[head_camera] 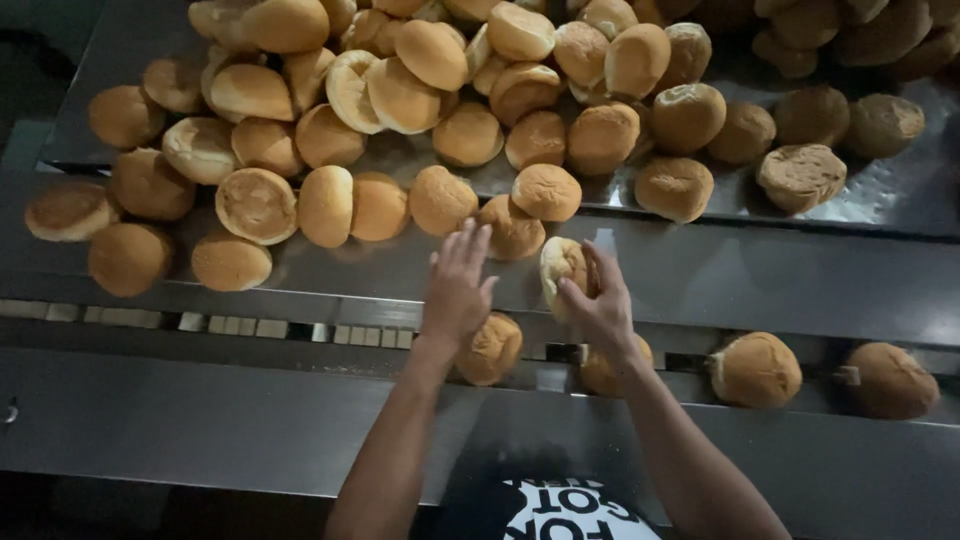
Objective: The person repeatedly picks round buns from a large pile on a stainless steel table, splits them in half by hand, and places the halves onto a moving conveyor belt. The person continues this process throughout the clip, handling the buns one at a time.
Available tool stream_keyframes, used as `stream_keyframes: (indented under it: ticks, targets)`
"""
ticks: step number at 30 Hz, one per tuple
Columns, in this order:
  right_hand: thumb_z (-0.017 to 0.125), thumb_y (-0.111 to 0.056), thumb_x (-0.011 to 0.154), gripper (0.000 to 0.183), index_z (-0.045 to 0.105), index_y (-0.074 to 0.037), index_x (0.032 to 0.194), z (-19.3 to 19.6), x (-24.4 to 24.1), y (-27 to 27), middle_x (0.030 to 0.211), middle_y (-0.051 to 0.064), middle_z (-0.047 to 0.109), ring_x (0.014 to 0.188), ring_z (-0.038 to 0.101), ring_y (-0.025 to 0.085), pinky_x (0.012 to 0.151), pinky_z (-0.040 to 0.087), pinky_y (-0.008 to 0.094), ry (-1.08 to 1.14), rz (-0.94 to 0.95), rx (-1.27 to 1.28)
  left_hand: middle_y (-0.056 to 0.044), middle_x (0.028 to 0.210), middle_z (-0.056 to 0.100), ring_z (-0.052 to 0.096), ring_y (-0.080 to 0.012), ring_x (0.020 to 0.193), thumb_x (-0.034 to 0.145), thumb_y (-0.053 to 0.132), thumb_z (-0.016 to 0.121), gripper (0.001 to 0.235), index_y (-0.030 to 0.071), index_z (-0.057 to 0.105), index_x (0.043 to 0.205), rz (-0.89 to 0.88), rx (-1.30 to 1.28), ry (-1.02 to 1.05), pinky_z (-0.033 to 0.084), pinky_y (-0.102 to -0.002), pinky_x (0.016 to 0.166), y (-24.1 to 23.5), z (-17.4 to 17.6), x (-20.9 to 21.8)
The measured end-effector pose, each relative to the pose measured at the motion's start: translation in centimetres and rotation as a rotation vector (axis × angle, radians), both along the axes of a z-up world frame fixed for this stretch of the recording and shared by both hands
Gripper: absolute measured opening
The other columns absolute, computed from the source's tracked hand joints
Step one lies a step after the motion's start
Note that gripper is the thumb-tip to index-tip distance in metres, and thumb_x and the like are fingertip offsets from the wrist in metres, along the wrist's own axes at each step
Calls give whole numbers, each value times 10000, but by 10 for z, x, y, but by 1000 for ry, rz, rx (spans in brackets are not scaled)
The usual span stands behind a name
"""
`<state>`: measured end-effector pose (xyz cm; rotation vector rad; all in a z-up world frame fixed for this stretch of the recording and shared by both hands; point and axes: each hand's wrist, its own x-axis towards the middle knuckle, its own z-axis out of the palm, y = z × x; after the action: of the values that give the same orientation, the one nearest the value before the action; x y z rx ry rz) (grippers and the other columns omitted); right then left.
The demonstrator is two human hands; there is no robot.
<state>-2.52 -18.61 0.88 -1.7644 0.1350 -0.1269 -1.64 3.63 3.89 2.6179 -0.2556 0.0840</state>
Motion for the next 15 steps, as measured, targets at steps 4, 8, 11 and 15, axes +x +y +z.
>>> stream_keyframes:
  ticks: [4,8,11,15]
  targets:
    - [723,-35,856,727,431,-17,1521,54,-38,20,1546,310,441,1447,411,377,1131,434,443,78,28,208,-186,1643,321,419,-423,1421,932,277,697,836,137,264,1633,-60,53,11,414,-636,1096,-27,-23,30]
    - [863,-184,764,756,579,-115,1461,27,-64,5,1357,238,608,1281,598,389,1027,507,522,65,280,-44,-220,1580,348,440,-467,1369,806,261,842,814,80,442,1491,46,38,57,505,-625,1032,-41,-19,50]
    - [908,-181,731,755,626,-120,1429,5,-77,1,1369,175,628,1273,614,366,1026,500,503,-51,451,-91,-180,1521,405,488,-432,1332,817,214,817,659,95,517,1392,90,-70,105,549,-571,996,-34,-17,46]
    - [861,-263,765,727,607,-245,1446,8,-94,-3,1445,77,602,1306,583,362,1031,500,491,15,578,-291,-147,1387,552,591,-443,1210,694,181,866,659,109,598,1292,128,-348,86,528,-570,991,0,-9,3]
